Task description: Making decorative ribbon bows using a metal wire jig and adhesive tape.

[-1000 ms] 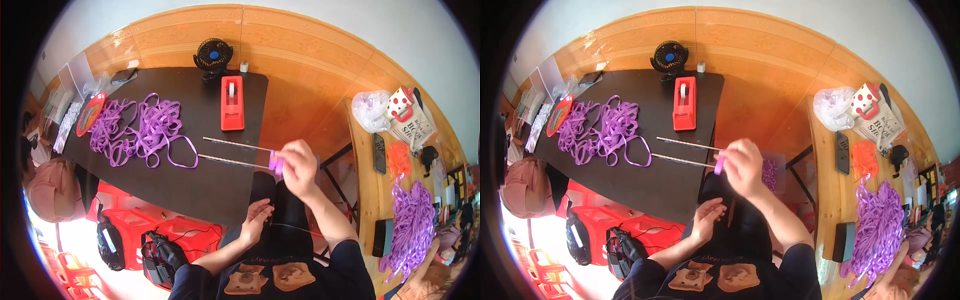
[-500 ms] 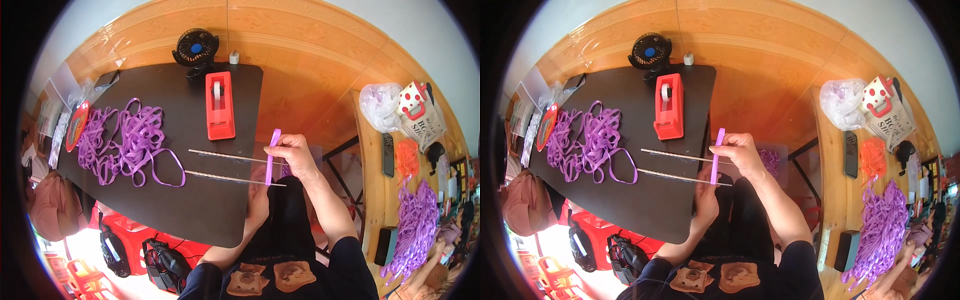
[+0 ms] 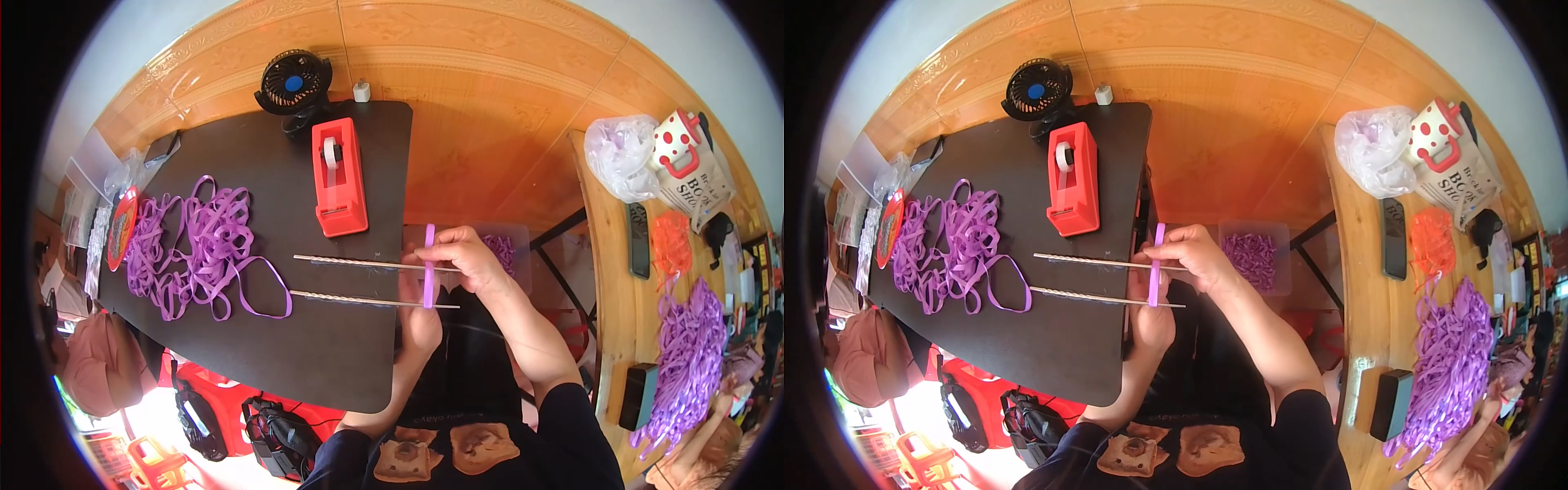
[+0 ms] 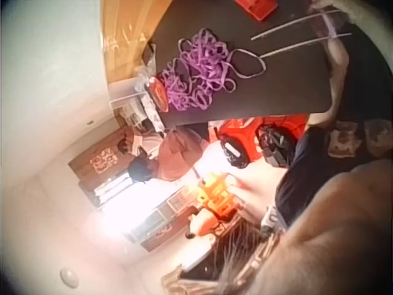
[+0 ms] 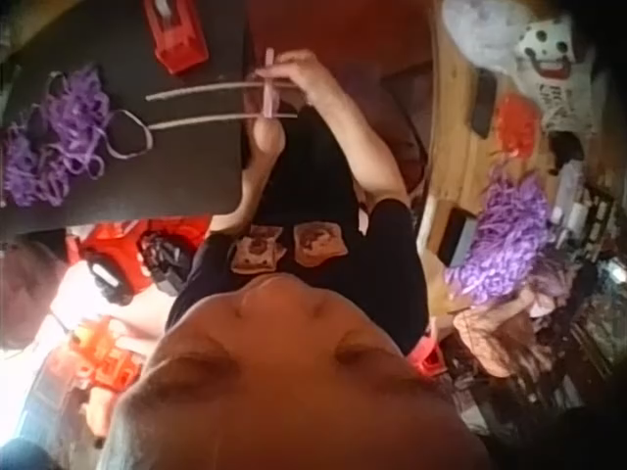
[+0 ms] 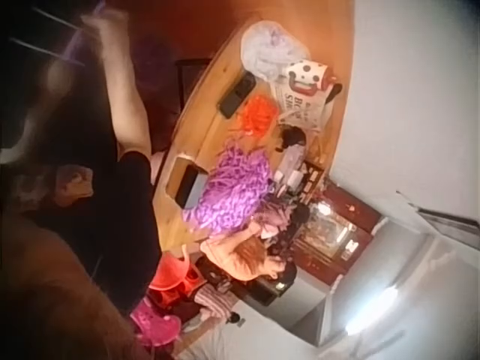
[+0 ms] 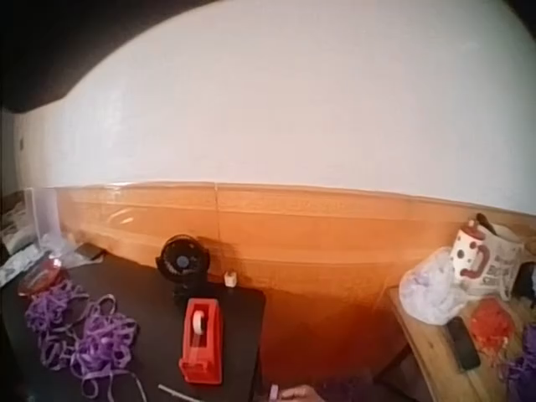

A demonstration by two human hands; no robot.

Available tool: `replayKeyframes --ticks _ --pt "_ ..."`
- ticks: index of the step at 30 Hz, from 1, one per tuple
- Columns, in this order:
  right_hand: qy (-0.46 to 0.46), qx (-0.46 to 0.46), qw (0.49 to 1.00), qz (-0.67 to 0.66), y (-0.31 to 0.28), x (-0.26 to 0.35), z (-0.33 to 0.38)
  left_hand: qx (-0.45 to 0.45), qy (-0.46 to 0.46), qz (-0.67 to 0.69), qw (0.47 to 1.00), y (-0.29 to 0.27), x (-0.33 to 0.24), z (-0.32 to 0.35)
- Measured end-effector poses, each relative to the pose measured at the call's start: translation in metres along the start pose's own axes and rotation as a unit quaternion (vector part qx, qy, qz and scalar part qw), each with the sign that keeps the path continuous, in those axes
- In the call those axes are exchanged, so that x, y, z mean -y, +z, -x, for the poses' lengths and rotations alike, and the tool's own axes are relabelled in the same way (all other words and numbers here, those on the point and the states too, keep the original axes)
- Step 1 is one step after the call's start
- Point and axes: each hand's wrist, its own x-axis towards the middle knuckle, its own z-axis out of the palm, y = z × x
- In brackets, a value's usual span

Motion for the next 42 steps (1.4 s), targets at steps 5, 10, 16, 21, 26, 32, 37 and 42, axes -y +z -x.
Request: replayKeyframes --ticks 5,10,16,21,26,32,37,42 --pt "0.023 0.043 0.991 -0.121 -0.028 -0.04 -0.009 0.009 -0.024 0.073 0.997 0.002 -0.001 0.002" --pt "0.045 -0.003 0.987 -0.151 -0.016 -0.058 -0.001 0.009 -0.001 -0.031 0.999 -0.006 0.001 0.005" --pt "-0.118 -0.039 0.989 -0.077 -0.022 -0.086 0.033 0.011 -0.061 0.048 0.997 -0.002 -0.01 0.009" --pt "-0.247 0.008 0.968 0.039 -0.008 -0.083 0.065 0.054 -0.066 0.016 0.996 -0.012 -0.014 0.011" --pt "-0.255 -0.033 0.965 0.05 0.003 -0.093 0.062 0.009 -0.121 0.076 0.99 -0.014 -0.01 0.01" --pt "-0.299 -0.11 0.947 0.049 0.017 -0.119 0.063 -0.015 -0.126 0.081 0.989 -0.011 -0.014 0.018" --pt "-0.292 -0.101 0.951 -0.021 0.029 -0.116 0.071 -0.019 -0.133 0.074 0.988 -0.007 -0.023 0.029" --pt "-0.27 -0.075 0.958 -0.062 0.03 -0.12 0.072 -0.003 -0.143 0.026 0.989 0.006 -0.044 0.051"
